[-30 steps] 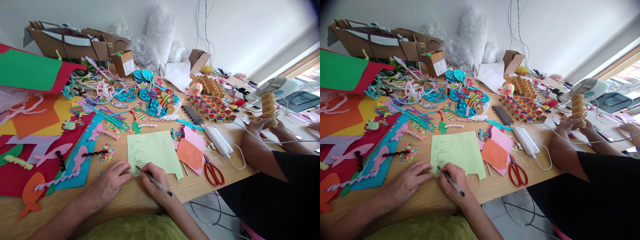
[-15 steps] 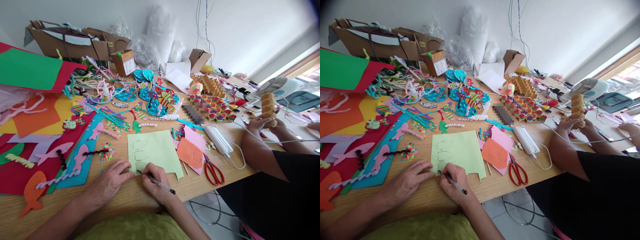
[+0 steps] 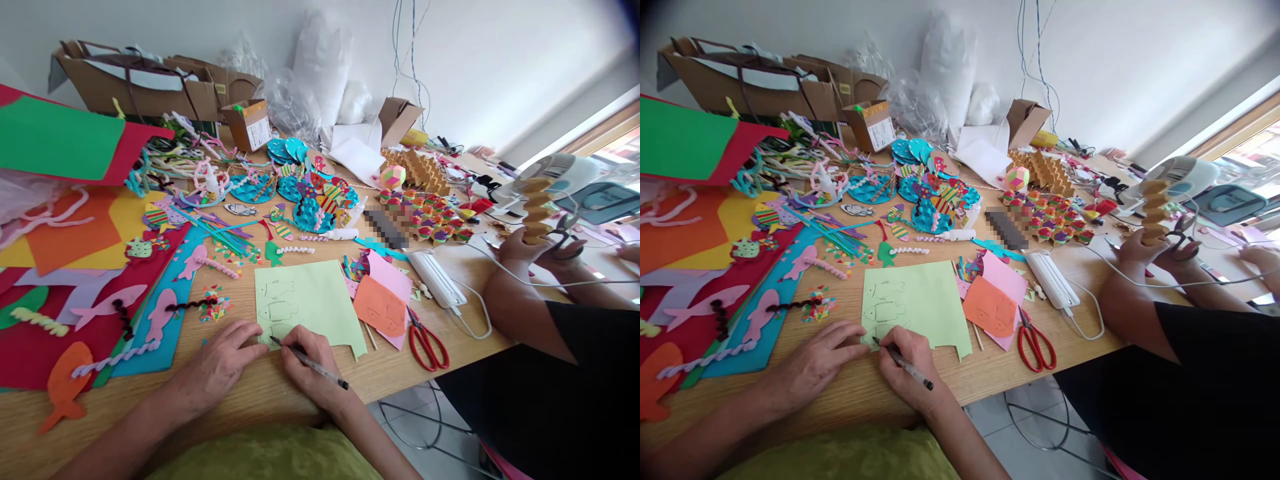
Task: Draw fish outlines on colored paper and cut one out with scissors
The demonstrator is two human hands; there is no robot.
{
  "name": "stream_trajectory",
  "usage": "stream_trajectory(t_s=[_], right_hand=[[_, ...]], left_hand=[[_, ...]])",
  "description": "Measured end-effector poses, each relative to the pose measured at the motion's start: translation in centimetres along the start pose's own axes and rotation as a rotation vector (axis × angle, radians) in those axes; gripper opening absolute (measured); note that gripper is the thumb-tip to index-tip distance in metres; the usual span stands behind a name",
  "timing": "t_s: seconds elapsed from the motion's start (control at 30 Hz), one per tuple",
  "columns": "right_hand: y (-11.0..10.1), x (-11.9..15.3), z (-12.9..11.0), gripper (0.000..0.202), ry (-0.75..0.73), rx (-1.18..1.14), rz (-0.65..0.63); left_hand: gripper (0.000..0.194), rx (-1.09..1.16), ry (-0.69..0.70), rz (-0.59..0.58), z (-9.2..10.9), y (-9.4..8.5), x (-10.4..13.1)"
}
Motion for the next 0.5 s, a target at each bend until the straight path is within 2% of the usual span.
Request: stream_trajectory(t_s=[0.3,0.5], right_hand=[[0.16,0.02,0.04,0.011,-0.042,0.048,0.011],[0.26,0.03,-0.07,0.012,-0.065,0.043,0.015]], left_hand=[[0.043,0.015,-0.019,-0.033,-0.13,0.27,0.19],[0.042,0.013,-0.006,-0.012,-0.03,0.19,0.17]])
Point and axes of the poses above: each hand's wrist, its own x-axis away from the middle knuckle, its own y-axis out of the palm, z = x × y, the point moved 7 cm from there along -x, towards the middle knuckle, and after that the axes turned 12 degrees about z, right-handed, at the moved point
